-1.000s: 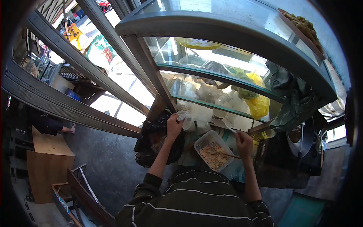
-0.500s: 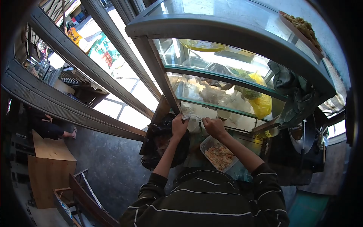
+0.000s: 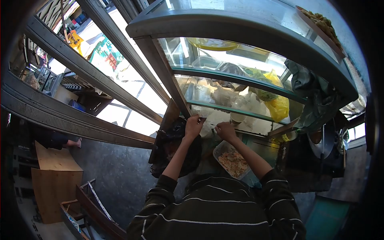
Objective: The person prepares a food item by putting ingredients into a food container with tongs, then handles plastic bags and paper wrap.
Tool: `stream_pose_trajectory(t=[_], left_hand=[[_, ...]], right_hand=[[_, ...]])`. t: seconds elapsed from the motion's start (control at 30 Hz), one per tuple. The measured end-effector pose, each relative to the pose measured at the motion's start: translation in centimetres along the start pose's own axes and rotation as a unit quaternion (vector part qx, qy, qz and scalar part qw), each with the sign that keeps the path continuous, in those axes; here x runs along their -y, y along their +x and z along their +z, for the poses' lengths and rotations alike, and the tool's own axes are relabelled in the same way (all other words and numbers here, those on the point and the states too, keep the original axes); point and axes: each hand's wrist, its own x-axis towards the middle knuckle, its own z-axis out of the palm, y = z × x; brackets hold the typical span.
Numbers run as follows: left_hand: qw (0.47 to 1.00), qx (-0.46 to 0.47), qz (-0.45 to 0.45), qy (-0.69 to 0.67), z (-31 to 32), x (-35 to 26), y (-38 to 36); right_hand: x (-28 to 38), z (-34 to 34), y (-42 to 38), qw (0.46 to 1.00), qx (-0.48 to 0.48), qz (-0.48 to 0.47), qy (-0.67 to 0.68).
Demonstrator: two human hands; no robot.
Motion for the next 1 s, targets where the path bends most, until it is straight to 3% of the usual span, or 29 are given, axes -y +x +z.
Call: stream_pose_trajectory(t=[0.13, 0.63, 1.0], left_hand=[[1.000, 0.004, 0.000, -0.021, 0.1, 0.0, 0.1], [0.999, 0.027, -0.027, -0.025, -2.6, -0.4, -1.1], [0.999, 0.001, 0.047, 0.006, -2.7, -0.3, -2.9]], right_hand=[[-0.7, -0.1, -0.1, 0.994, 0.051, 0.031, 0.089], [-2.4, -1.0, -0.9, 0.973, 0.058, 0.037, 0.219], [-3.3, -2.8, -2.5, 0.960, 0.044, 0.032, 0.273]])
